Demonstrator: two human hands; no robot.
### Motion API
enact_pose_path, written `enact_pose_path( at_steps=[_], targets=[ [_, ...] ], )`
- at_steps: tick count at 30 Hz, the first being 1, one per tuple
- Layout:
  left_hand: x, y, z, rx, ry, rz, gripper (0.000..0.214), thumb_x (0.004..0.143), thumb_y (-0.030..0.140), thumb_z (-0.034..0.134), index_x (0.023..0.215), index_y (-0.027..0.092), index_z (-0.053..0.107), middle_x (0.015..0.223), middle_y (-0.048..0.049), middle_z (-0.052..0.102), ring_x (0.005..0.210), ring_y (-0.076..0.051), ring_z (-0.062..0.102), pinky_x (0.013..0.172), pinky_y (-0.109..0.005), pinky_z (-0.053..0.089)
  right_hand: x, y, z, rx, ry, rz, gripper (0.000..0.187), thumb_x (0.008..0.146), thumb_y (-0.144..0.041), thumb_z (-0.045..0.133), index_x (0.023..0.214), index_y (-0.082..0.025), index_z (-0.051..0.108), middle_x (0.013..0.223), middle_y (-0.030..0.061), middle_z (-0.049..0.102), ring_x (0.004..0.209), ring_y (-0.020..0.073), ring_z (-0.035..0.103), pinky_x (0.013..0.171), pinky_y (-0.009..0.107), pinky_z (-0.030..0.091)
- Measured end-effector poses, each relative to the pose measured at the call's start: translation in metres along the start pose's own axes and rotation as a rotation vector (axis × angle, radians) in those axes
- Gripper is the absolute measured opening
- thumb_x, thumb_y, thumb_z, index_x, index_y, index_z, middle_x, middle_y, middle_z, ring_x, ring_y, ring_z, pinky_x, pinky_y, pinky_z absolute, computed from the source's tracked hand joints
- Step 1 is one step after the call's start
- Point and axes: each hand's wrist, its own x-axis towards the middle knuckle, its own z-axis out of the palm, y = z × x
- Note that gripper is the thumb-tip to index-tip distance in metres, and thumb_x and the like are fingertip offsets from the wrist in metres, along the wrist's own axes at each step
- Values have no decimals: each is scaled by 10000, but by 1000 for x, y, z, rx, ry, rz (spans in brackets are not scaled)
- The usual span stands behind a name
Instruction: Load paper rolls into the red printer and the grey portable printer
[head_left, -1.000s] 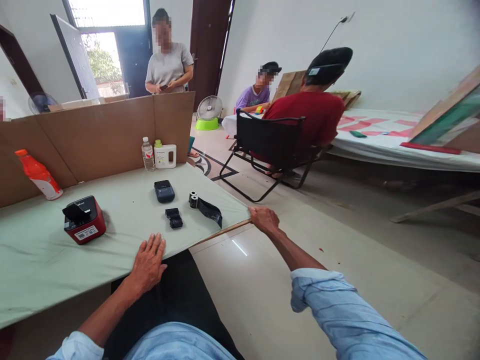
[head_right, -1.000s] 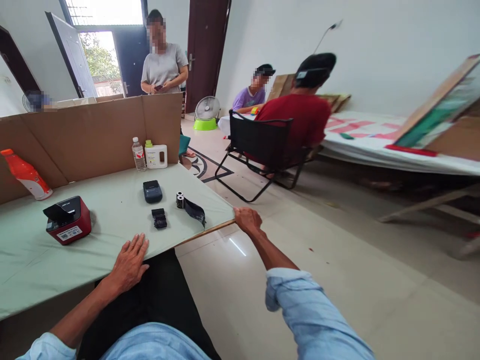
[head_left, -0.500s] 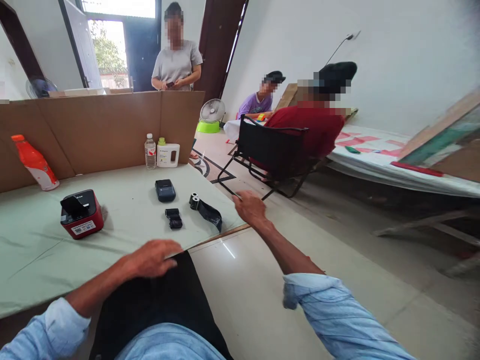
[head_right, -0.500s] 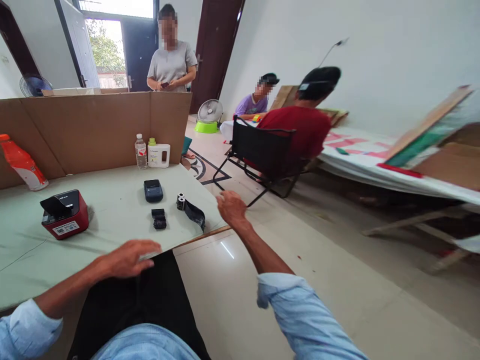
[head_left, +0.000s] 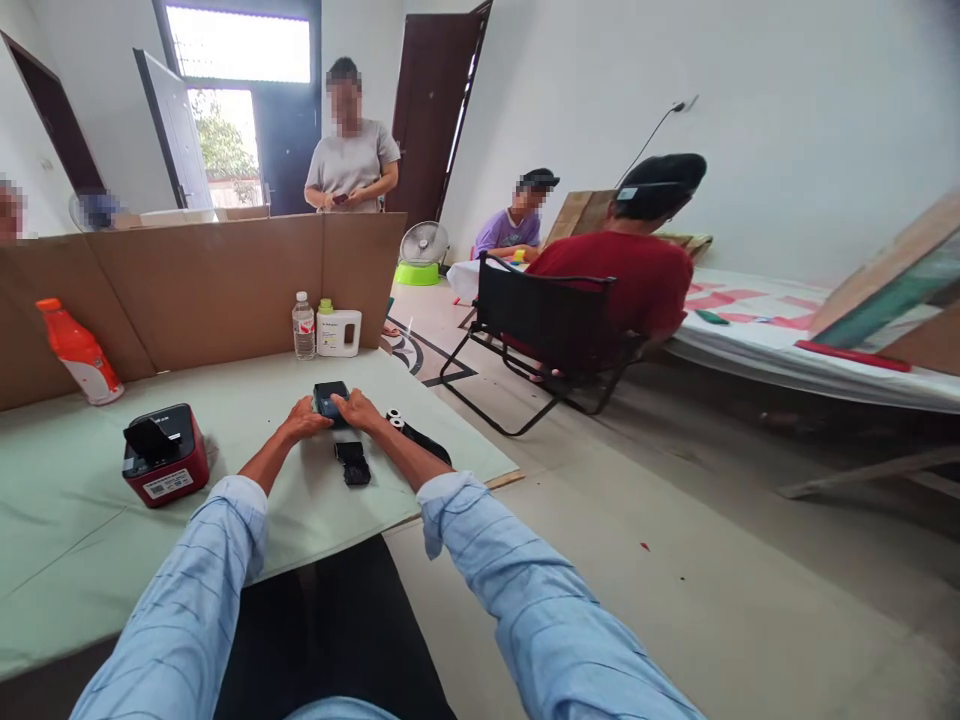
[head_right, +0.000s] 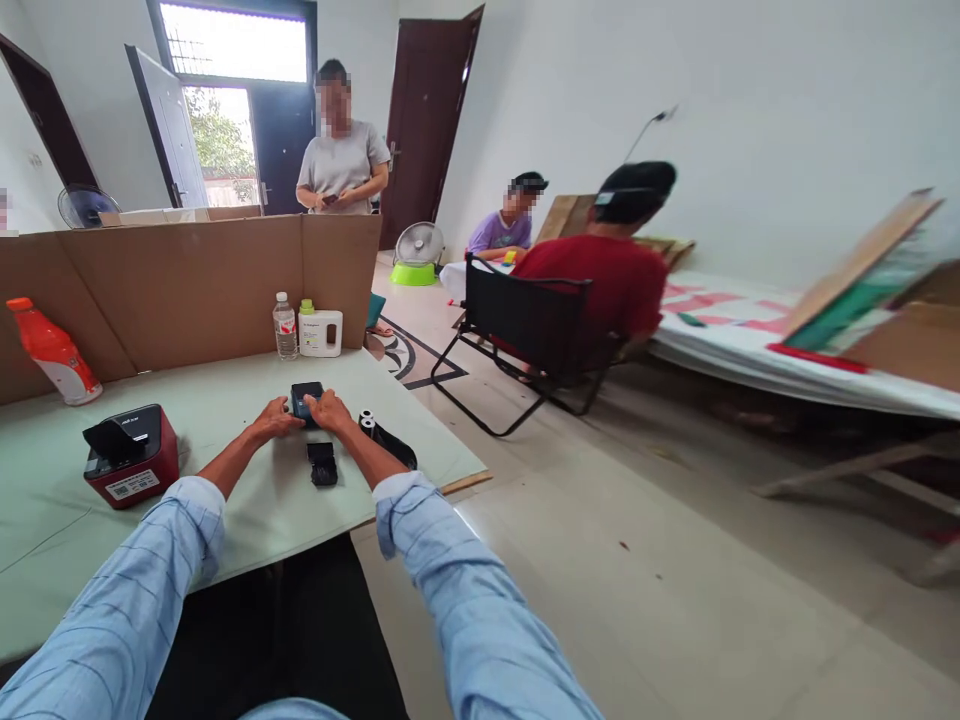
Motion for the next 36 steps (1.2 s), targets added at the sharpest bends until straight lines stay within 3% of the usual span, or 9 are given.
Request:
enact_pose_path(
  at_steps=[2, 5, 9, 15, 18, 21, 30, 36],
  targets=[
    [4, -1, 9, 12, 30, -8, 531, 675, 208, 850, 1171, 83, 708, 1025, -114, 786, 912, -245, 727, 752, -283, 542, 3, 4, 4, -6, -4, 16, 442, 1073, -469, 540, 1179, -70, 699, 1167, 237, 772, 1136, 321, 727, 866, 319, 524],
    [3, 0, 13, 34, 87, -2, 500, 672, 210, 848, 1144, 115, 711, 1003, -83, 785, 931, -246, 722, 789, -295, 541, 2, 4, 8, -2, 2, 5, 435, 1087, -441, 492, 1199, -83, 711, 1147, 208, 782, 1130, 295, 727, 862, 300, 520],
    [-14, -4, -2, 85, 143, 23, 571, 677, 215, 844, 1223, 140, 694, 1113, -102, 787, 1029, -275, 722, 872, -329, 546, -6, -8, 13, 30, 6, -51, 419, 1082, -428, 490, 1238, -108, 710, 1158, 184, 784, 1156, 290, 721, 893, 299, 517],
    [-79, -42, -43, 238, 282, 63, 751, 734, 269, 830, 1438, 177, 586, 1305, -143, 746, 1106, -290, 728, 936, -370, 561, -47, -35, 47, 148, -61, -191, 442, 1078, -427, 487, 1379, -145, 646, 1334, 154, 734, 1234, 268, 685, 1014, 328, 518],
    [-115, -62, -54, 253, 284, 12, 805, 742, 284, 828, 1486, 159, 546, 1335, -159, 733, 1097, -292, 736, 953, -391, 572, -72, -43, 72, 216, -108, -245, 453, 1072, -410, 497, 1415, -142, 622, 1364, 166, 713, 1282, 281, 662, 1079, 363, 501],
    [-134, -78, -59, 216, 241, -24, 824, 737, 278, 824, 1497, 135, 540, 1306, -162, 745, 1043, -287, 753, 934, -399, 592, -89, -42, 90, 244, -131, -262, 469, 1051, -396, 534, 1443, -146, 601, 1385, 174, 696, 1297, 293, 653, 1114, 402, 492],
    [-120, -95, -92, -66, 167, -26, 819, 664, 183, 769, 1463, 102, 609, 1322, -184, 746, 1146, -337, 733, 860, -384, 619, -118, -22, 104, 164, -7, -440, 894, 870, -405, 780, 1633, -163, 380, 1497, 199, 582, 1378, 347, 553, 1179, 512, 460],
    [-118, -96, -90, -304, 77, -8, 822, 649, 108, 687, 1468, 87, 625, 1112, -127, 813, 1010, -278, 767, 826, -327, 600, -121, -18, 106, 134, 28, -448, 810, 898, -351, 754, 1618, -232, 401, 1449, 158, 596, 1344, 332, 578, 1136, 501, 499]
  ],
)
